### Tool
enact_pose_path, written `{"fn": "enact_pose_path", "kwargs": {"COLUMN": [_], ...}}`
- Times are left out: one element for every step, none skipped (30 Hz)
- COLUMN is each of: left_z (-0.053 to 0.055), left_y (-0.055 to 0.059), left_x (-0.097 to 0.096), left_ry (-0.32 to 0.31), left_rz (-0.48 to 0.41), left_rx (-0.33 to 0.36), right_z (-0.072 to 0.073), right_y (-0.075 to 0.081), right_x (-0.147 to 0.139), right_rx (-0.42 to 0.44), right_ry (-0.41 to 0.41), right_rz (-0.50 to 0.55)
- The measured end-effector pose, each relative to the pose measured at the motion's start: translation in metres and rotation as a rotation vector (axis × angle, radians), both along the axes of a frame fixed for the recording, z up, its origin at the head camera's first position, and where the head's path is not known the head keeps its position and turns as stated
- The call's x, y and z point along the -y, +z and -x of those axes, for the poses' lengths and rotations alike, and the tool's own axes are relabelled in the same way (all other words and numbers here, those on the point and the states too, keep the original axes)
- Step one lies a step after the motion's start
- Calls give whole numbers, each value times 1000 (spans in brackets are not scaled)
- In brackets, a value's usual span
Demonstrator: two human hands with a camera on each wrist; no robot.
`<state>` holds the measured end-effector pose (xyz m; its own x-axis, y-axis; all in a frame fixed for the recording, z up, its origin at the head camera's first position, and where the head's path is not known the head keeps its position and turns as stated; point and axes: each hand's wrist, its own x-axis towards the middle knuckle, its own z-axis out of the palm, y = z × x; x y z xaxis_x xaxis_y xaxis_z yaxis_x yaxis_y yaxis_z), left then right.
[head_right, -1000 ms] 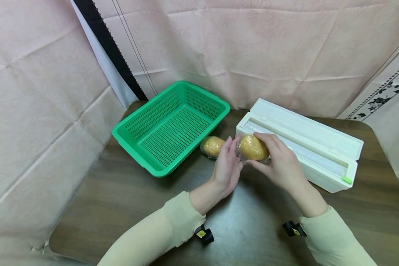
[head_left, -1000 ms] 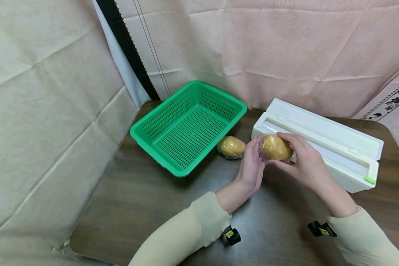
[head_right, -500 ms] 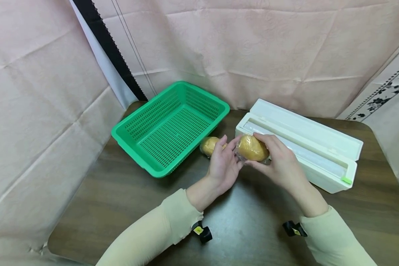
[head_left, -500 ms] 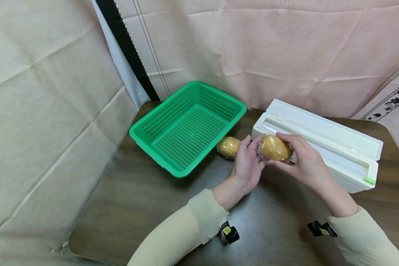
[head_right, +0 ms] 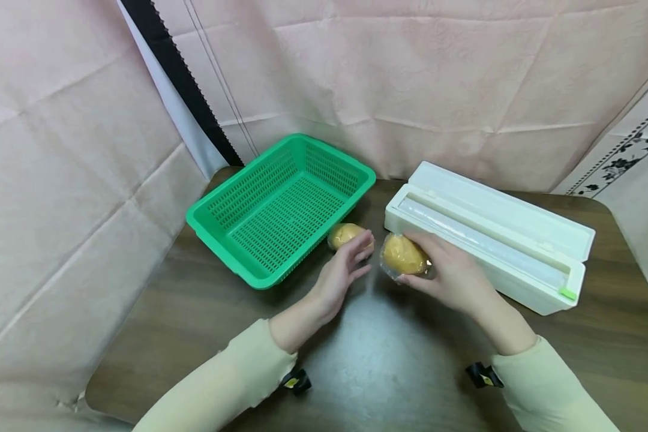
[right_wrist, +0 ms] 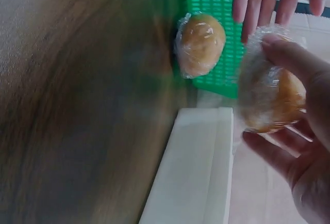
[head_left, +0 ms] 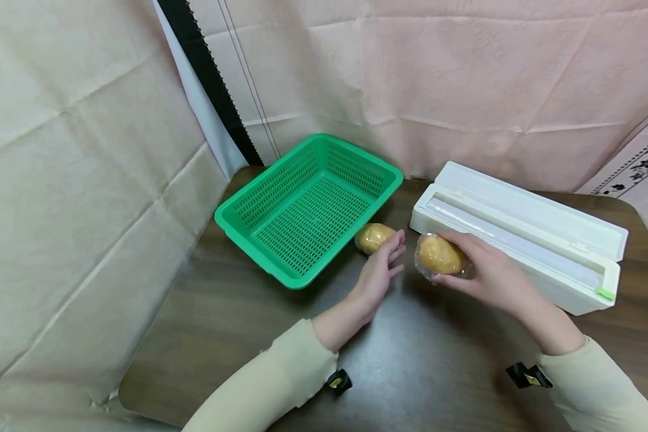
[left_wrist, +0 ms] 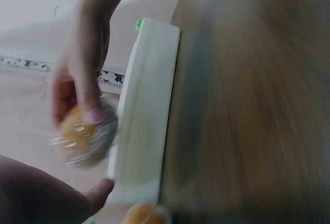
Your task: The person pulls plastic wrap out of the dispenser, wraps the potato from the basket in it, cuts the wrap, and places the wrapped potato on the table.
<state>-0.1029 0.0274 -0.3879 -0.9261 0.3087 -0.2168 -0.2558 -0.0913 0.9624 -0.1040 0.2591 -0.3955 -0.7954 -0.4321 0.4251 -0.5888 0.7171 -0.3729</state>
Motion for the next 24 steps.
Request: {"fn": "enact_pose_path", "kwargs": {"left_z": [-4, -7, -11, -14, -17, -20, -23, -26, -29, -32, -35, -38, -41, -44, -47, -50, -53, -55, -57, -59, -60, -61, -62, -63], "left_y": [3, 5, 9, 10, 13, 14, 15, 15, 17, 17, 17, 17, 16, 15, 15, 13, 12, 10, 9, 7, 4, 1, -2, -6], "left_x": [7, 14, 22, 30, 37, 44, 51, 57, 63, 68, 72, 77, 80, 84, 87, 90, 92, 94, 96, 97, 97, 98, 99, 99], "left_ry": [-23, -54, -97, -139, -175, -211, -245, -272, -292, -303, -305, -304, -299, -290, -280, -268, -257, -251, -246, -242, -236, -229, -221, -214], "left_rz": [97, 198, 299, 395, 481, 548, 598, 639, 681, 724, 769, 820, 873, 926, 972, 1009, 1039, 1062, 1079, 1094, 1108, 1126, 1143, 1158], "left_rx": [-28, -60, -104, -151, -198, -249, -297, -342, -379, -415, -459, -507, -558, -607, -647, -686, -714, -733, -739, -743, -747, -753, -759, -763], "right_z": [0, 1, 0, 0, -1, -2, -3, -3, -3, -3, -2, 0, 1, 3, 4, 5, 6, 7, 7, 8, 8, 8, 8, 8], "right_y": [-1, -3, -4, -5, -6, -7, -9, -11, -12, -13, -15, -16, -18, -19, -20, -21, -22, -23, -25, -26, -27, -29, -30, -32], "right_x": [2, 4, 6, 9, 12, 16, 20, 25, 30, 36, 41, 47, 52, 57, 61, 65, 69, 73, 76, 79, 82, 85, 88, 90], "right_rx": [6, 8, 9, 13, 17, 18, 22, 22, 22, 23, 17, 9, 6, -1, -8, -15, -26, -37, -51, -63, -73, -81, -88, -95], "right_ry": [16, 31, 42, 48, 54, 62, 68, 72, 75, 81, 89, 97, 102, 108, 113, 119, 121, 123, 123, 123, 122, 122, 122, 124], "right_rz": [-21, -43, -62, -79, -91, -102, -114, -123, -130, -137, -146, -157, -173, -189, -208, -225, -245, -263, -282, -297, -310, -318, -329, -335]}}
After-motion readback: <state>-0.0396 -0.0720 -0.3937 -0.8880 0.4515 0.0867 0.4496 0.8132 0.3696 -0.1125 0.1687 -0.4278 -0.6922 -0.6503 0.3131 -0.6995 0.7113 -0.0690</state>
